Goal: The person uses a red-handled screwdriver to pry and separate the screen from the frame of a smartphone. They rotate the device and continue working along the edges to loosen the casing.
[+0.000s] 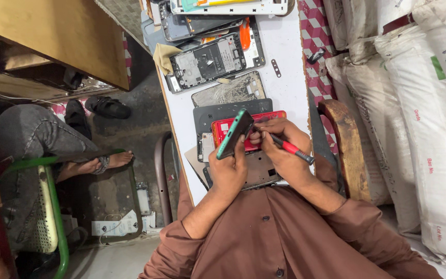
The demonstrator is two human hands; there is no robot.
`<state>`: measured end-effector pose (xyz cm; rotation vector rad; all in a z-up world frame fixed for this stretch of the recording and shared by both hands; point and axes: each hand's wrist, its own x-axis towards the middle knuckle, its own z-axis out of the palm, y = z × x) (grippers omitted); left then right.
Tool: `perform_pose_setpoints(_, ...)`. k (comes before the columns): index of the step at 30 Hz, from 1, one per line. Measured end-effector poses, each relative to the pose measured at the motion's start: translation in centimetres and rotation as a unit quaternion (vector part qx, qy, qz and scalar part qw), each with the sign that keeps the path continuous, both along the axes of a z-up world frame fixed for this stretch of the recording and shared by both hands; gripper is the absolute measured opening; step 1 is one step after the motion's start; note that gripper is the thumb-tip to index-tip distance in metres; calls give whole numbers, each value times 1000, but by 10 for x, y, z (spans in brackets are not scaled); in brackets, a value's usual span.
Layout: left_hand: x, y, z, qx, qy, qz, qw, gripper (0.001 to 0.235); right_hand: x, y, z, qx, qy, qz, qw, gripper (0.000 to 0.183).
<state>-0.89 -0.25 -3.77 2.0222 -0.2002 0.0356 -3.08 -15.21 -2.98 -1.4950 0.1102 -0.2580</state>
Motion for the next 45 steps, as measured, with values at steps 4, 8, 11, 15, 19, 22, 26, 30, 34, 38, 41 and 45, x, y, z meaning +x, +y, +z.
perform_pose_setpoints(4, 2, 0, 1, -52, -56, -8, 997, 13, -1, 1, -2, 49, 4, -10, 999, 10)
perform_pose_setpoints(8, 1, 0, 0, -63, -47, -12, 997, 14, -4, 2, -3, 41, -18, -16, 999, 10)
perform_pose_setpoints(11, 1, 0, -2, -61, -29, -17, 998, 13, -3, 4, -2, 18, -21, -26, 999, 10)
perform_pose_setpoints(15, 1, 1, -2, -53, -27, -19, 998, 13, -2, 4, 2, -4, -2, -25, 1000, 13)
perform_pose_setpoints(19, 4, 0, 5, -57, -75, -22, 995, 12, -2, 4, 7, -35, -17, -21, 999, 13)
perform_pose_setpoints(22, 6, -1, 9, -63, -97, -17, 993, 13, -2, 3, 9, -51, -51, -6, 997, 12)
perform_pose_setpoints(26, 7, -2, 12, -63, -74, -11, 995, 14, -1, 3, 7, -22, -37, -15, 999, 13)
perform_pose_setpoints(30, 8, -1, 13, -53, -84, -16, 995, 17, -1, 4, 7, -59, -44, -25, 997, 14)
perform_pose_setpoints(34, 9, -1, 18, -63, -71, -24, 995, 16, -1, 5, 7, -79, -54, -26, 995, 12)
perform_pose_setpoints(38, 7, -2, 24, -93, -70, -40, 992, 21, -2, 2, 6, -166, -60, -44, 983, 12)
perform_pose_setpoints(41, 9, -5, 26, -73, -96, -27, 992, 20, 1, 3, 9, -191, -112, -76, 972, 13)
perform_pose_setpoints(45, 8, -4, 19, -41, -67, -26, 997, 16, 1, 4, 13, -152, -89, -76, 981, 12)
